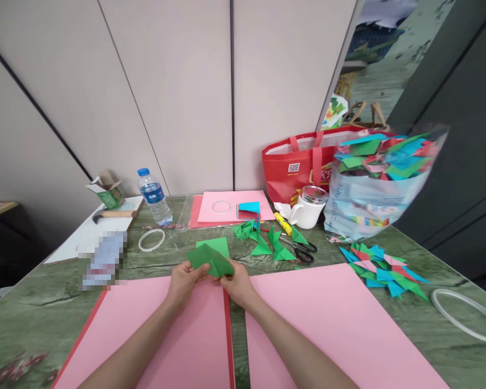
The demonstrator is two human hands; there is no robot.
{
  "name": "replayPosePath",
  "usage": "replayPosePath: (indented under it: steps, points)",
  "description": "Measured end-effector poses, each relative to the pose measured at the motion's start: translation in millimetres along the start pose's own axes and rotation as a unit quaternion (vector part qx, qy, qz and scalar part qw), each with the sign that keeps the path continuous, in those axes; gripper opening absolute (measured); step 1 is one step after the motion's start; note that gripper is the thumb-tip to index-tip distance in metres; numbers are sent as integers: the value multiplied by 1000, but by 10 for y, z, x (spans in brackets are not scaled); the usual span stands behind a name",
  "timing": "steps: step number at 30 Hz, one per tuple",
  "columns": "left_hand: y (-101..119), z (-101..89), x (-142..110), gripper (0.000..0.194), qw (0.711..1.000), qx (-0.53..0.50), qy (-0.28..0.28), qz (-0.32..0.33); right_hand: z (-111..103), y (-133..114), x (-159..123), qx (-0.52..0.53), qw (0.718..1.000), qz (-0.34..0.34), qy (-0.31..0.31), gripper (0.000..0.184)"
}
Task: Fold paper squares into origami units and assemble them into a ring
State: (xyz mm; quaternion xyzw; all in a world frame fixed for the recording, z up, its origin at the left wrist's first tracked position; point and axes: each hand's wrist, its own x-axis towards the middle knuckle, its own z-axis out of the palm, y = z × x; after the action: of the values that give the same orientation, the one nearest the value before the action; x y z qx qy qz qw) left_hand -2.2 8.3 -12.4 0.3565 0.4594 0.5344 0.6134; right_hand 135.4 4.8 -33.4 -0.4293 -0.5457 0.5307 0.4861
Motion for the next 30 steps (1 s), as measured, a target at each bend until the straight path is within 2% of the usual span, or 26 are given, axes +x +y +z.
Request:
replayPosePath:
  steps: [5, 10, 16, 20, 26, 30]
  points:
    - [26, -21, 15, 26, 1000, 18, 8, 20, 4, -44, -22, 13, 1000, -9, -26, 26]
    - [-3, -13, 0, 25, 998, 63, -12, 20, -16, -46, -32, -97, 993, -30, 53, 14]
    - [12, -33, 16, 23, 989, 138, -39, 27, -54, -10, -13, -107, 989, -29, 95, 14]
    - [13, -37, 18, 19, 986, 163, -41, 3, -64, -6, -3, -118, 987, -16, 106, 16]
    - [52, -12, -7, 23, 986, 160, -50, 16, -74, 15, 13, -134, 986, -12, 94, 20]
    - [81, -18, -1, 26, 987, 134, -86, 13, -124, 22, 33, -126, 990, -4, 61, 22]
